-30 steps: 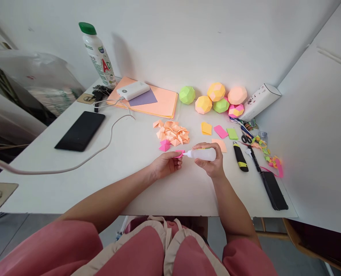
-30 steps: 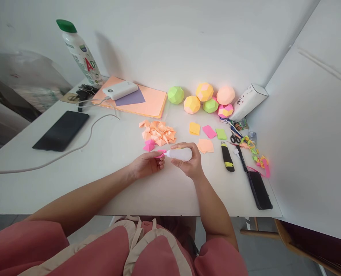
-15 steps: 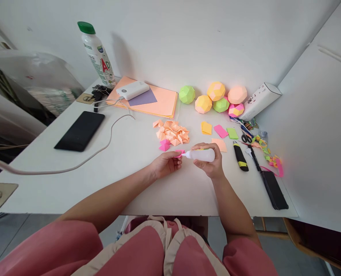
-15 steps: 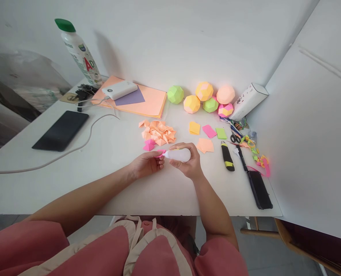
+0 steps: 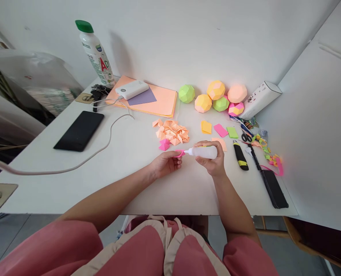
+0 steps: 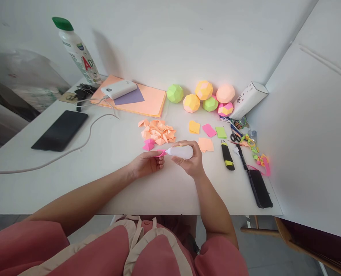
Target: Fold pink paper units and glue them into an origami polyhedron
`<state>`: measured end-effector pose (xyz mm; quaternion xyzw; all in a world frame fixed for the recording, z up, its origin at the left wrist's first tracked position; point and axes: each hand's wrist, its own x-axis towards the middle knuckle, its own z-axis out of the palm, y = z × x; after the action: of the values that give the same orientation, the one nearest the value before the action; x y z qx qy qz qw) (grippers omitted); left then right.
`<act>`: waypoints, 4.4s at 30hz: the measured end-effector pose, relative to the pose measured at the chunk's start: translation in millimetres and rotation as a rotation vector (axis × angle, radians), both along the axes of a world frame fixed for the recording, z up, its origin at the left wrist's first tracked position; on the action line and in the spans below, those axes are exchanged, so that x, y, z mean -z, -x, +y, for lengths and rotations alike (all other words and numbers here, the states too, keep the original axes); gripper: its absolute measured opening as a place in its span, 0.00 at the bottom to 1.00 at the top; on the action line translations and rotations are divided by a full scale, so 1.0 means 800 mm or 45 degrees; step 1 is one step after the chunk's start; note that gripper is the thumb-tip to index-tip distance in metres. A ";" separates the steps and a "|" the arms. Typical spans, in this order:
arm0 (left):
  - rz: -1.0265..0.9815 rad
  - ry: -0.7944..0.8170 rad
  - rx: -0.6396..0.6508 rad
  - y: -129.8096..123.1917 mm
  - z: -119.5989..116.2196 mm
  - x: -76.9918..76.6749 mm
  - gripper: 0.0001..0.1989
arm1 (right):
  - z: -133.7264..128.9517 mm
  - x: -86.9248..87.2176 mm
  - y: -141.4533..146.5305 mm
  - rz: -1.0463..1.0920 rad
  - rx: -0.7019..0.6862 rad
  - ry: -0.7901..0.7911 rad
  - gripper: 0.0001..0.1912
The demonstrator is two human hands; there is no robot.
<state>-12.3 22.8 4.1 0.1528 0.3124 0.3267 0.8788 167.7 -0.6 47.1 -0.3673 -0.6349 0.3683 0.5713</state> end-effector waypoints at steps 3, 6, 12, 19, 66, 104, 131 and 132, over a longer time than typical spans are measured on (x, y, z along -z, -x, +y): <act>0.000 -0.004 0.001 0.001 0.001 0.000 0.04 | 0.000 0.001 -0.001 -0.013 0.012 0.026 0.19; 0.003 -0.011 0.002 0.001 0.001 -0.001 0.05 | -0.001 0.001 0.000 -0.014 0.009 0.039 0.19; 0.001 0.008 -0.014 0.001 0.001 -0.001 0.07 | -0.002 0.001 0.003 -0.004 -0.049 0.022 0.19; 0.005 0.047 -0.034 0.000 0.000 -0.004 0.06 | -0.003 0.001 0.006 -0.017 -0.107 0.045 0.20; -0.072 -0.227 -0.255 0.069 -0.003 -0.016 0.10 | 0.037 0.045 -0.137 -1.250 0.598 0.244 0.06; -0.036 -0.314 -0.189 0.061 -0.009 -0.021 0.07 | -0.003 0.039 0.064 -0.407 0.058 0.048 0.08; -0.006 -0.358 -0.073 0.061 -0.015 -0.020 0.08 | -0.009 0.028 0.060 0.083 -0.027 0.667 0.08; -0.024 -0.338 -0.081 0.061 -0.015 -0.021 0.08 | -0.008 0.030 0.060 0.158 -0.047 0.732 0.08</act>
<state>-60.9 11.2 20.6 0.2547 0.2629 0.3941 0.8430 120.0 -7.0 23.2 -0.4794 -0.4749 0.5651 0.4747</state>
